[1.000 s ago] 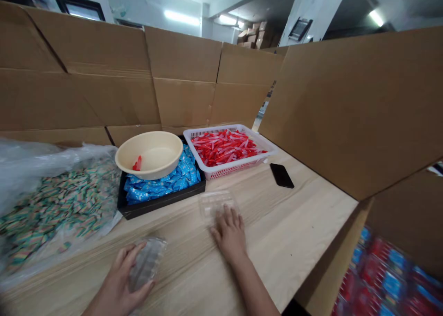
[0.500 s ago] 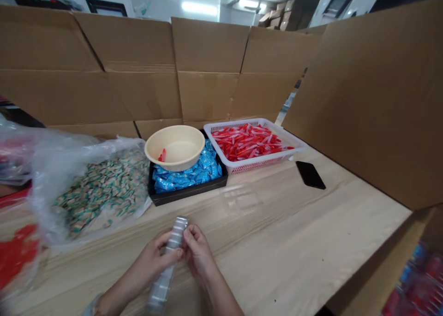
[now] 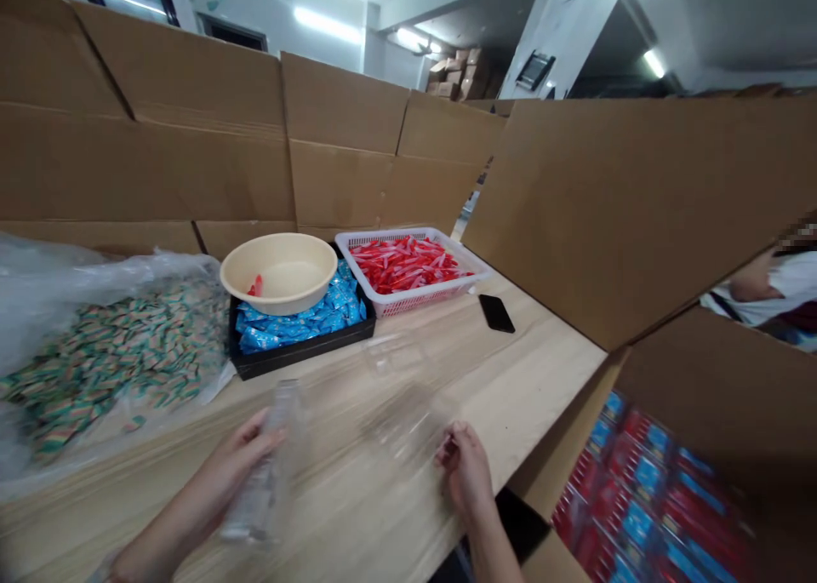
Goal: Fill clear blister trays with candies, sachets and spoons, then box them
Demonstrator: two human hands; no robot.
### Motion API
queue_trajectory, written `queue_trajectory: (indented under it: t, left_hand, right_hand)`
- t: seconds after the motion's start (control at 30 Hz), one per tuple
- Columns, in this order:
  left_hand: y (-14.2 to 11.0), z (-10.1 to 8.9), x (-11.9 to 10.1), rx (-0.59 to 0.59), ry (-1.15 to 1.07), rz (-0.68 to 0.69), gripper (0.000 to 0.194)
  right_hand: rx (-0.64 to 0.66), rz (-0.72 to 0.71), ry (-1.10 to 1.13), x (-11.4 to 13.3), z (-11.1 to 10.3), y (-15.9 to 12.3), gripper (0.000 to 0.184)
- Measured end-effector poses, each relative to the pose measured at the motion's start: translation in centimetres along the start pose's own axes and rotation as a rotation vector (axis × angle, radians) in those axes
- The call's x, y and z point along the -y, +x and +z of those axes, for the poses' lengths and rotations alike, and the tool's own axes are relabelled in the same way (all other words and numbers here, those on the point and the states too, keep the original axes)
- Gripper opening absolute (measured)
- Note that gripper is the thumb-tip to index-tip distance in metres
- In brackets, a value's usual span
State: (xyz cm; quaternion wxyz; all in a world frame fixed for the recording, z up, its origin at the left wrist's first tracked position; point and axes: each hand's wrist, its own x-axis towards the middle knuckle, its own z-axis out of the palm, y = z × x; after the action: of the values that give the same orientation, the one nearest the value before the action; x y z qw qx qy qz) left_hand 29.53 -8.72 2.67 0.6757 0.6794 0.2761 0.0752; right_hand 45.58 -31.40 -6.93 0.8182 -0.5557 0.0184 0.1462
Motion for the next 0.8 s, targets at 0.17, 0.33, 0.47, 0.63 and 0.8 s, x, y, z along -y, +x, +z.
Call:
queue_trajectory:
  t: [0.17,0.33,0.47,0.63,0.8]
  left_hand:
    - [0.9,1.7,0.1,0.04,0.112,0.014,0.037]
    - [0.8,4.5,1.5,0.21,0.102,0.174,0.048]
    - [-0.3,5.7,2.2,0.356,0.04,0.205,0.048]
    - [-1.6,5.0,2.7,0.335,0.088,0.2,0.043]
    - [-3.3,5.2,3.0,0.184,0.216,0.307,0.04]
  right_hand:
    - [-0.227,0.001,-0.35,1.9,-2.7,2.4,0.032]
    - [0.303,0.02,-0.137,-0.2,5.7,-2.9,0.034]
    - [0.528,0.206,0.255,-2.4,9.5,-5.8,0.034]
    - [0.556,0.258,0.22,-2.5,8.7,-6.4,0.031]
    - [0.536,0.077,-0.221,-1.0,9.0,-8.2,0.038]
